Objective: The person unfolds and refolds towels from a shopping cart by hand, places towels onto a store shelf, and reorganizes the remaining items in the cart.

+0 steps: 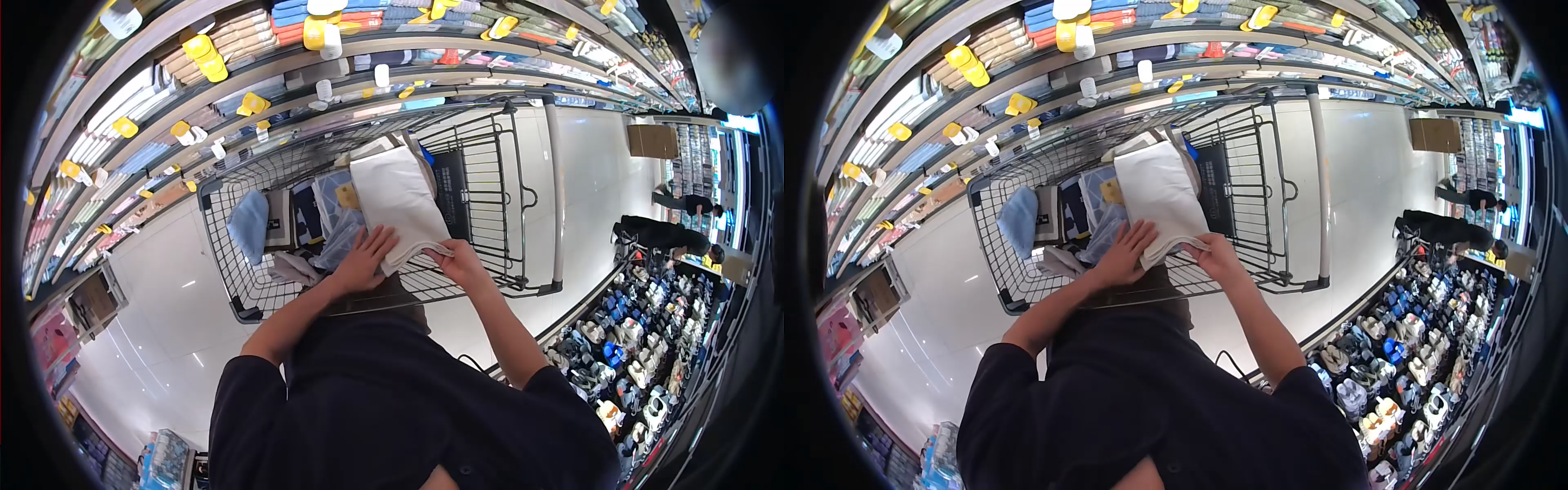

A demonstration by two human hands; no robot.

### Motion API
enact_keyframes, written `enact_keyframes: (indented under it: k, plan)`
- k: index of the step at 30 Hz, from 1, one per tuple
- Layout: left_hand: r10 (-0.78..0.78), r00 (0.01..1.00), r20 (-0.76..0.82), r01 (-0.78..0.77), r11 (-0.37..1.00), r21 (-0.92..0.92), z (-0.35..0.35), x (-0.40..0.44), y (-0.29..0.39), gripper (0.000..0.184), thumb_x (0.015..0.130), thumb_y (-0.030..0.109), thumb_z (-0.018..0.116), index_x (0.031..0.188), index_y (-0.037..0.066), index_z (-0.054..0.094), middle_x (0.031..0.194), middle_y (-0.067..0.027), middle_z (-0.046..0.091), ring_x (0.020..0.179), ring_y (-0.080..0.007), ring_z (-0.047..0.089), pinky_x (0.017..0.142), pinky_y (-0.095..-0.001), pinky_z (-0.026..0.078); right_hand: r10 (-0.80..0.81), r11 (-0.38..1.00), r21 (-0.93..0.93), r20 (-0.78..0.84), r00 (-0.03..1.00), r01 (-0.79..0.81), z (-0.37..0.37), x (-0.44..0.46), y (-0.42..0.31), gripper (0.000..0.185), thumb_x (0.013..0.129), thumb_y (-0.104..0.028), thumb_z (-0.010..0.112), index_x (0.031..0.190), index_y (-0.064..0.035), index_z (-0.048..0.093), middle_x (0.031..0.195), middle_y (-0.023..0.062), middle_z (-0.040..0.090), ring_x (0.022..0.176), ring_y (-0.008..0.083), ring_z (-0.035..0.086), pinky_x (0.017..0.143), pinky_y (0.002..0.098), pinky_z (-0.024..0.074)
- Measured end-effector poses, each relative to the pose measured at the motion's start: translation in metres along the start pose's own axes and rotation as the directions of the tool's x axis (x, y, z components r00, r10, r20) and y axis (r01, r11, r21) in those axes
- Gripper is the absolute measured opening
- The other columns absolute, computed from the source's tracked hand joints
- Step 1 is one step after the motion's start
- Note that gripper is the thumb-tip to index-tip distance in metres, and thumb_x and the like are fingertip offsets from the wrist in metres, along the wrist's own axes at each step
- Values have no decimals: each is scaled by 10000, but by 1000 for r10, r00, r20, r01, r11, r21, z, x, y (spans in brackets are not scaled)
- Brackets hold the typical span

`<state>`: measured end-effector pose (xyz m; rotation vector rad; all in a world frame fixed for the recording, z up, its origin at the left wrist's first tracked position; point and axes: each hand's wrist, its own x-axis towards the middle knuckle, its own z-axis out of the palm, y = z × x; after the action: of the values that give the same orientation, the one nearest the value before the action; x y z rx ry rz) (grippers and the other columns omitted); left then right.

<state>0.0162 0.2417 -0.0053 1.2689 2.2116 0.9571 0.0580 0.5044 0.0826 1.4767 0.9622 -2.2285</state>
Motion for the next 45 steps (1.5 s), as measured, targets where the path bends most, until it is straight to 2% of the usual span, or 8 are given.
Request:
enact_keyframes:
  k: [9, 20, 27, 29, 33, 35, 39, 45]
  plan:
    - [-76, 965, -249, -52, 882, -469, -20, 27, 13, 490, 765, 83, 736, 1248, 103, 658, 1287, -112, 619, 1235, -346, 548, 1085, -470, 396, -278, 906, -348, -65, 959, 239, 23, -39, -5, 768, 887, 44, 504, 1588, -86, 218, 1322, 203, 575, 1123, 308, 641, 899, 449, 607]
    - [-134, 990, -33, 98, 852, -514, -48, 5, 10, 341, 764, 109, 775, 1099, 65, 737, 1134, -110, 669, 1066, -303, 630, 957, -396, 473, -5, 901, -428, 153, 988, 71, 5, -56, -9, 551, 921, -284, 718, 1340, 23, 534, 1069, 168, 690, 841, 259, 734, 635, 336, 626]
    - [-455, 890, -39, 284, 618, -733, -36, 40, -52, 564, 916, 205, 734, 1385, -24, 520, 1361, -157, 570, 1236, -232, 547, 1046, -372, 430, -395, 611, -693, 153, 906, 383, 37, 14, -20, 353, 830, -252, 778, 1011, 33, 676, 802, 104, 744, 813, 262, 737, 599, 360, 574]
    - [-548, 833, -71, 208, 430, -878, -19, 50, -69, 705, 933, 201, 713, 1495, -20, 350, 1422, -177, 498, 1258, -258, 522, 1057, -373, 422, -705, 130, -934, 149, 693, 333, 44, 57, -11, 311, 799, -245, 772, 961, 11, 702, 829, 144, 725, 815, 342, 714, 703, 415, 576]
    - [-617, 784, -74, 235, 405, -884, -31, 62, -57, 709, 944, 199, 697, 1492, -26, 308, 1424, -193, 479, 1252, -293, 516, 1050, -401, 431, -843, -75, -945, 231, 486, 319, 43, 99, -11, 312, 793, -274, 772, 985, -35, 719, 852, 163, 692, 849, 382, 680, 791, 434, 553]
    - [-645, 756, -111, 243, 435, -867, -17, 71, -81, 704, 935, 202, 705, 1477, -28, 317, 1404, -195, 493, 1223, -294, 534, 1034, -405, 442, -885, -369, -784, 460, 68, 498, 40, 110, -16, 284, 786, -275, 779, 975, -71, 722, 885, 171, 670, 883, 368, 667, 806, 421, 545]
    - [-734, 669, -113, 255, 369, -894, -21, 61, -64, 513, 907, 229, 733, 1289, -25, 505, 1153, -145, 626, 1001, -224, 598, 883, -376, 489, -723, 259, -808, 201, 661, 529, 42, 76, -31, 293, 800, -269, 814, 883, -29, 666, 753, 105, 688, 704, 151, 635, 646, 359, 526]
    - [-721, 671, -171, 172, 376, -911, -9, 56, -67, 387, 886, 251, 781, 1168, 15, 660, 1083, -64, 682, 935, -142, 627, 853, -303, 501, -684, 510, -469, 288, 670, 721, 21, 101, -11, 173, 959, -168, 679, 1011, -4, 693, 894, 24, 703, 821, 93, 615, 751, 274, 505]
